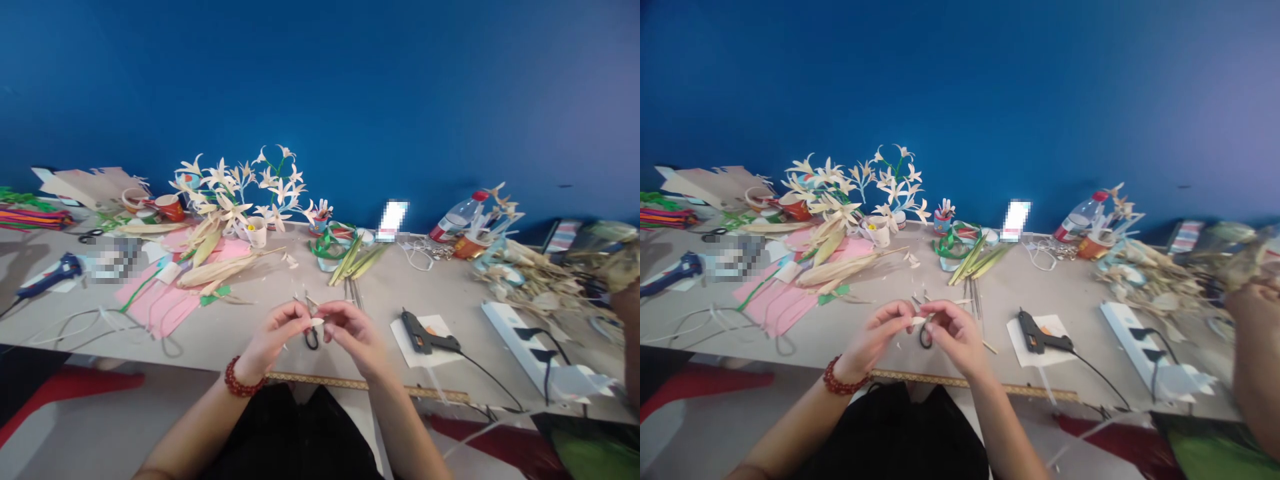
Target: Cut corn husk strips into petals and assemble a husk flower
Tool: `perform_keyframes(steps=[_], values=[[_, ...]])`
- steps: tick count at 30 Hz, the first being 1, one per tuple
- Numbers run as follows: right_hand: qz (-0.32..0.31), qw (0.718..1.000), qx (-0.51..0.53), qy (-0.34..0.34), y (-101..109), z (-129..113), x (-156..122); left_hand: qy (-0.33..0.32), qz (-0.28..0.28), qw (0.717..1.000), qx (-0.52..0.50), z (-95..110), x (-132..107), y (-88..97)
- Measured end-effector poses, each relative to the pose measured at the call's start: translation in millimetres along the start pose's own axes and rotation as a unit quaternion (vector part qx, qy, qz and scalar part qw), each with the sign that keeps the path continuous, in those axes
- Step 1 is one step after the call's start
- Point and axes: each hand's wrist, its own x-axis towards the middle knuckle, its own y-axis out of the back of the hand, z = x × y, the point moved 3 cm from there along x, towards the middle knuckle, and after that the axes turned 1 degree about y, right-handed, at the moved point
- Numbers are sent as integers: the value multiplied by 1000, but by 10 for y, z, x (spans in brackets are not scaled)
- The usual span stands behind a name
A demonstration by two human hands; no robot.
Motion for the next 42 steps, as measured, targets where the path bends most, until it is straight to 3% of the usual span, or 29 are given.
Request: perform_keyframes(steps=[3,6,9,11,13,15,18,28,34,38,42], values=[[27,982,-144,117,-24,-103,-47,20,-9,999,-39,-26,-5,-15],[44,939,-254,226,-71,-195,-64,9,-15,1000,-13,-17,-20,-30],[51,910,-287,293,-108,-245,-66,-102,18,990,100,58,-75,-24],[63,904,-286,310,-119,-253,-67,-235,70,942,231,147,-149,-35],[77,903,-282,315,-128,-246,-69,-343,122,860,357,220,-224,-78],[88,900,-285,319,-140,-235,-70,-398,166,793,431,263,-262,-126],[93,894,-297,323,-166,-218,-75,-423,201,753,463,296,-250,-170],[130,895,-288,314,-233,-198,-142,-438,200,752,451,238,-204,-116],[177,885,-278,329,-158,-190,-174,-428,260,746,440,241,-220,70],[162,889,-284,320,-189,-180,-151,-413,187,752,478,289,-192,-68],[152,900,-269,308,-223,-175,-142,-393,167,774,467,295,-143,-136]])
